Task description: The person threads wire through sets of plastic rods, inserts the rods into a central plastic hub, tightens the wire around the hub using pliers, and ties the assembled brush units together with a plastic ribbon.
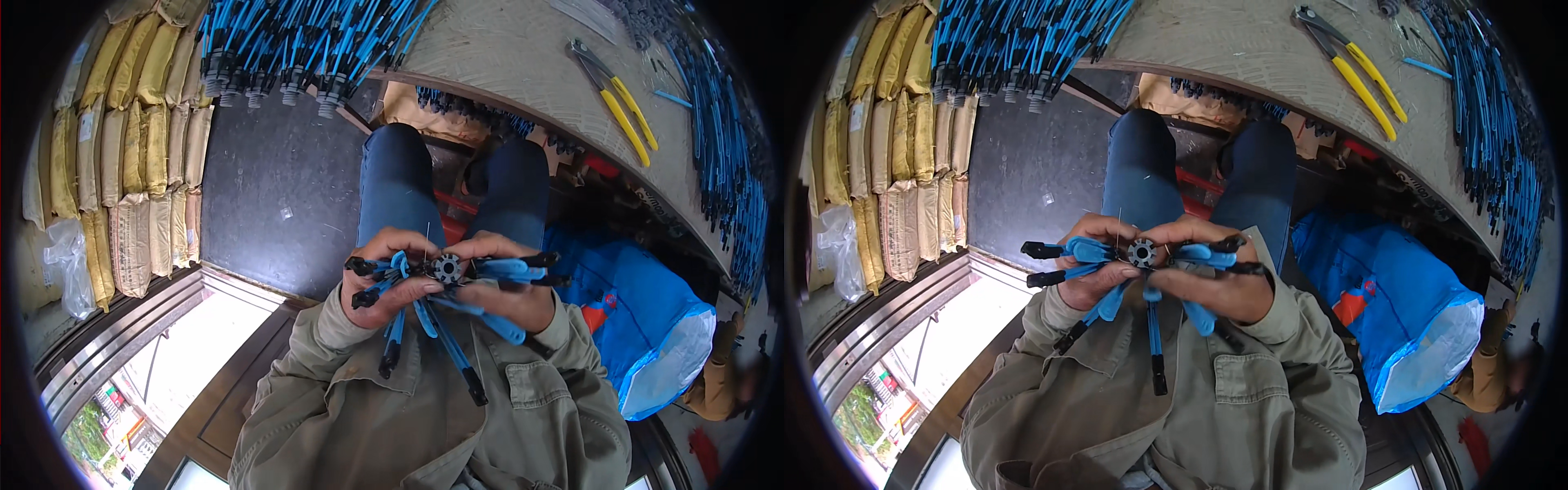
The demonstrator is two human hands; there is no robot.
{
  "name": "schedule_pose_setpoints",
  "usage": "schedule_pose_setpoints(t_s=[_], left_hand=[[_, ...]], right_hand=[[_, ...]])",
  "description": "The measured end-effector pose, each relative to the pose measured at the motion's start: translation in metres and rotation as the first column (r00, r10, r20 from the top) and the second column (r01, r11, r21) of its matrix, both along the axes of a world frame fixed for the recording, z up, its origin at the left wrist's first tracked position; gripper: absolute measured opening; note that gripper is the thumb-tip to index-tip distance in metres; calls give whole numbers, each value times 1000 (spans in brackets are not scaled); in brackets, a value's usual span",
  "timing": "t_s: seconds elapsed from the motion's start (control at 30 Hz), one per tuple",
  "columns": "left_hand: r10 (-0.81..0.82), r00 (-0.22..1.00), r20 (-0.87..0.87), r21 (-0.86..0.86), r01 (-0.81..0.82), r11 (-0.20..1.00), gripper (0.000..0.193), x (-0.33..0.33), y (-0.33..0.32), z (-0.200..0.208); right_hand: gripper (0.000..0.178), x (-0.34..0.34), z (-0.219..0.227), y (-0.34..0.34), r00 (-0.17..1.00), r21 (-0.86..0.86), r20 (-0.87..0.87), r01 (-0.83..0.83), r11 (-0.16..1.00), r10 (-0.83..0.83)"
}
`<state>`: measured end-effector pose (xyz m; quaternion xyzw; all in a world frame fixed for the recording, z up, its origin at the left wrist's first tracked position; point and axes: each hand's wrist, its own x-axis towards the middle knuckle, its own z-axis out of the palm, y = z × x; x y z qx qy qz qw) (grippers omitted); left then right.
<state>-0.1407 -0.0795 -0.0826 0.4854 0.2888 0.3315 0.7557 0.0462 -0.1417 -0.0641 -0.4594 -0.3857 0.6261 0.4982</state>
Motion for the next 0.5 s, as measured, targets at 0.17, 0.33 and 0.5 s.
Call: schedule_pose_setpoints(t_s=[0.17,0.33,0.5], left_hand=[[-143,959,-244,225,199,954,31,-13,9,11],[-166,970,-175,224,204,953,33,-17,3,5],[-95,983,-158,375,149,915,32,-17,2,2]], right_hand=[[36,-12,-8,-5,971,223,205,78,972,-124],[34,-18,-8,-12,938,314,286,100,944,-194],[36,-18,-8,-9,918,320,347,74,945,-190]])
